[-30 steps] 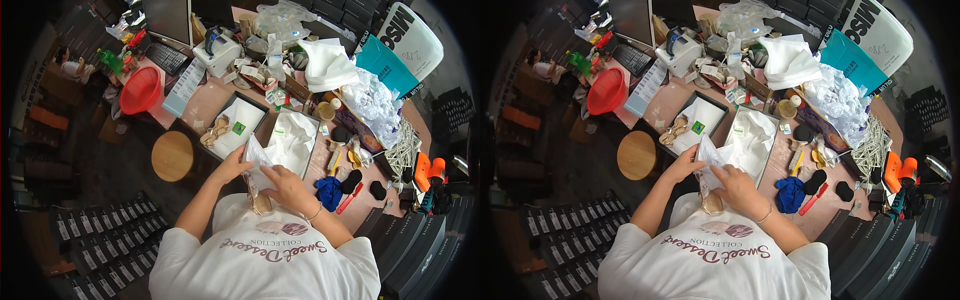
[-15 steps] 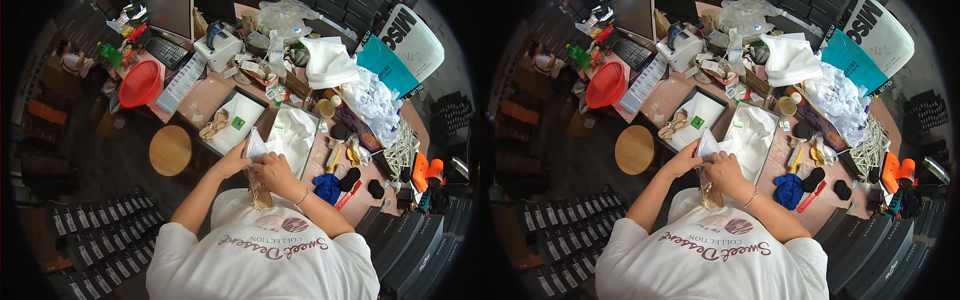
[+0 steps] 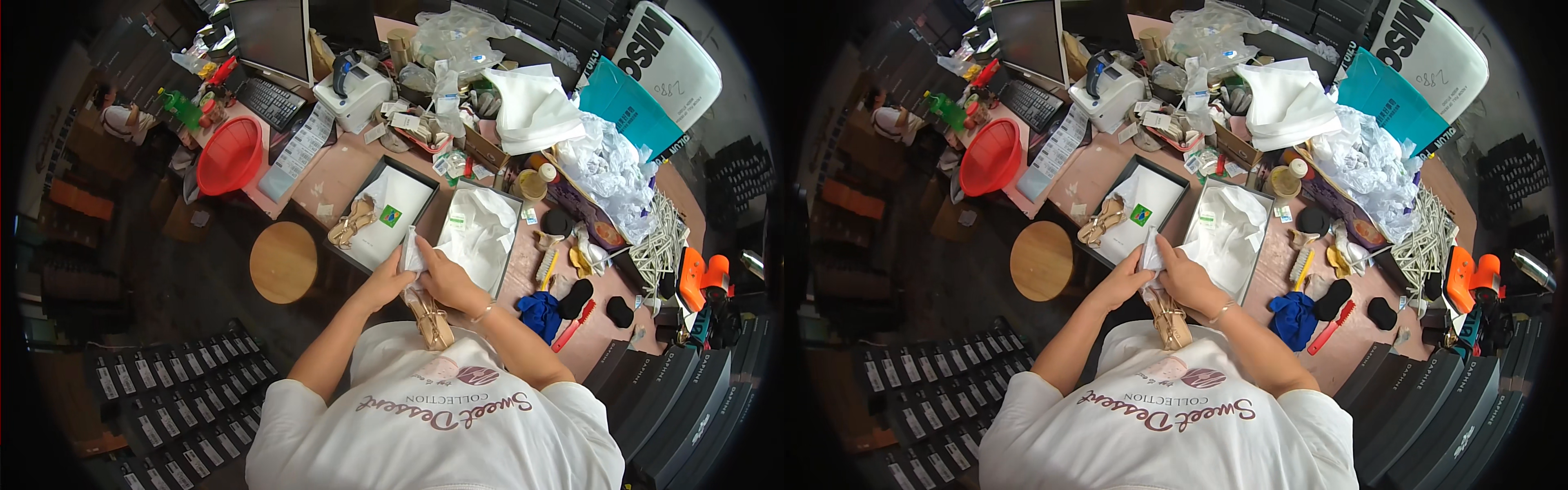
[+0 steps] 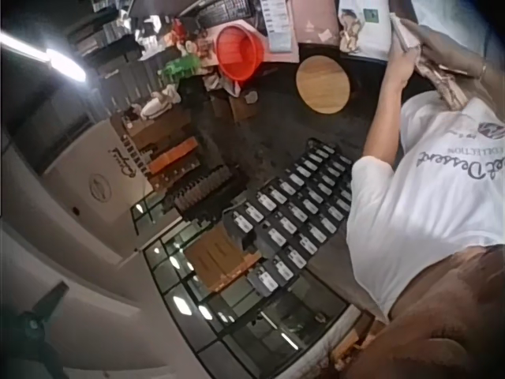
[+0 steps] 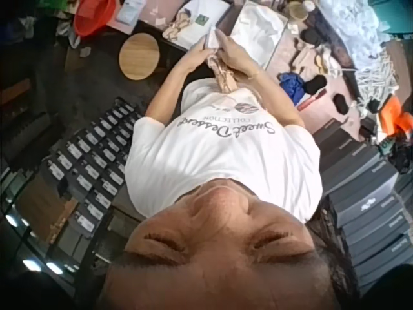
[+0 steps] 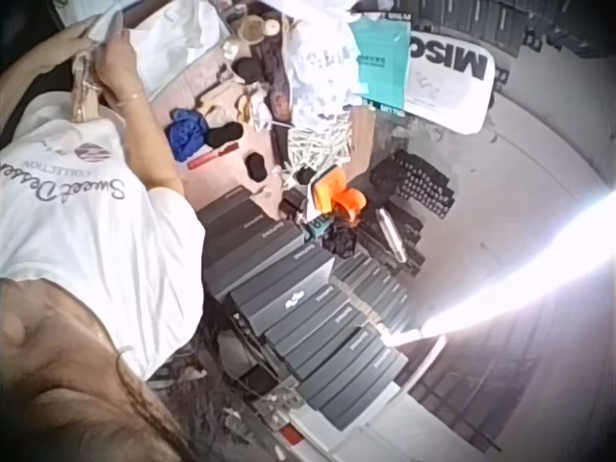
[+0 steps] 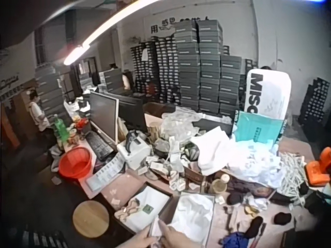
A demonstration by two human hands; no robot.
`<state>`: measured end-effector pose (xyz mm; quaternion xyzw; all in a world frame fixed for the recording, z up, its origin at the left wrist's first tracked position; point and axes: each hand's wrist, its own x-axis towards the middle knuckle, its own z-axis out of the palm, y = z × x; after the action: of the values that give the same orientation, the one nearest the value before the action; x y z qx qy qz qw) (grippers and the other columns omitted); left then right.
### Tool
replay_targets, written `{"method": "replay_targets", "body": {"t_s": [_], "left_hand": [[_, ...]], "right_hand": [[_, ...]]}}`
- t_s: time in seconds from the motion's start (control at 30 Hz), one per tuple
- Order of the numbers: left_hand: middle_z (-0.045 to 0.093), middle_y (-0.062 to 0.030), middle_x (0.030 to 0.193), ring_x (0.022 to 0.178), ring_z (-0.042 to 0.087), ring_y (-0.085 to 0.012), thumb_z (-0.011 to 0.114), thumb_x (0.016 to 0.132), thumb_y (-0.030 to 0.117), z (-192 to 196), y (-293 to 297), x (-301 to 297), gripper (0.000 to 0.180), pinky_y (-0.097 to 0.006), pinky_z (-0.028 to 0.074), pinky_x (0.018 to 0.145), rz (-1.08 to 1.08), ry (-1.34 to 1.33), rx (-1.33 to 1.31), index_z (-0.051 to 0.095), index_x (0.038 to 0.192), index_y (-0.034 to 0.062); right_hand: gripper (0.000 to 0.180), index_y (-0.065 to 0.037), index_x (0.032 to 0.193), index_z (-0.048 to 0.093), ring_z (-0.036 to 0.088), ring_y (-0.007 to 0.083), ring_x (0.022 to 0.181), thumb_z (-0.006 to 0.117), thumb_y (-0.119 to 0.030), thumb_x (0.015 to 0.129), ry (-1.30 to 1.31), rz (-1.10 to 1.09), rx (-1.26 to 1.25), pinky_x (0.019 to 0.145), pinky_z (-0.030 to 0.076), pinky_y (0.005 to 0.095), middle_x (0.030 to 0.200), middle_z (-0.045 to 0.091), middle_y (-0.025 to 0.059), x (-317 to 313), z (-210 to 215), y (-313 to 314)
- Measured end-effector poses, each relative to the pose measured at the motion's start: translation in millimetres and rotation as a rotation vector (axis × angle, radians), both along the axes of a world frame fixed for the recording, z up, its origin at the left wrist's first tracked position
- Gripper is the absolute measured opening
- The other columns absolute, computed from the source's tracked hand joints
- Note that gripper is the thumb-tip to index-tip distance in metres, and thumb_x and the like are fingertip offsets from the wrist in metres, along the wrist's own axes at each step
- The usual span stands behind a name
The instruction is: Packing high-heeled shoes into a shoebox with protective paper.
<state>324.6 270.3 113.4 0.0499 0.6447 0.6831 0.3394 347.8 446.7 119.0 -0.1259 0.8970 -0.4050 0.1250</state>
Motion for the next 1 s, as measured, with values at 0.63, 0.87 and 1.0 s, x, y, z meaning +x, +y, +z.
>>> {"method": "replay_targets", "body": {"t_s": [0.63,0.87,1.0], "left_hand": [[0.054,-0.0247,0.12,0.111,0.055,-0.0362,0.048,0.079,-0.003,-10,43,34,0.053,-0.038,0.042,0.095,0.511,0.751,-0.402,0.04,0.131,-0.0067],[0.055,-0.0221,0.121,0.114,0.054,-0.0326,0.055,0.072,-0.001,23,39,52,0.064,-0.037,0.042,0.096,0.435,0.837,-0.243,0.038,0.133,-0.0045],[0.059,-0.0183,0.116,0.109,0.057,-0.0269,0.051,0.074,-0.005,14,38,42,0.056,-0.035,0.044,0.094,0.487,0.663,-0.179,0.044,0.129,-0.0031]], "right_hand": [[0.065,0.004,0.134,0.033,0.054,0.0403,0.095,0.053,-0.002,0.073,0.154,-0.122,-0.186,0.083,0.046,0.0396,0.11,0.047,0.0253,14,42,11],[0.067,0.006,0.136,0.03,0.054,0.0418,0.092,0.055,-0.004,0.074,0.176,-0.153,-0.222,0.083,0.046,0.0407,0.109,0.045,0.0261,41,47,12],[0.071,0.003,0.138,0.03,0.055,0.0319,0.096,0.064,-0.012,0.077,0.195,-0.108,-0.282,0.078,0.048,0.0342,0.114,0.047,0.0224,47,66,7]]}}
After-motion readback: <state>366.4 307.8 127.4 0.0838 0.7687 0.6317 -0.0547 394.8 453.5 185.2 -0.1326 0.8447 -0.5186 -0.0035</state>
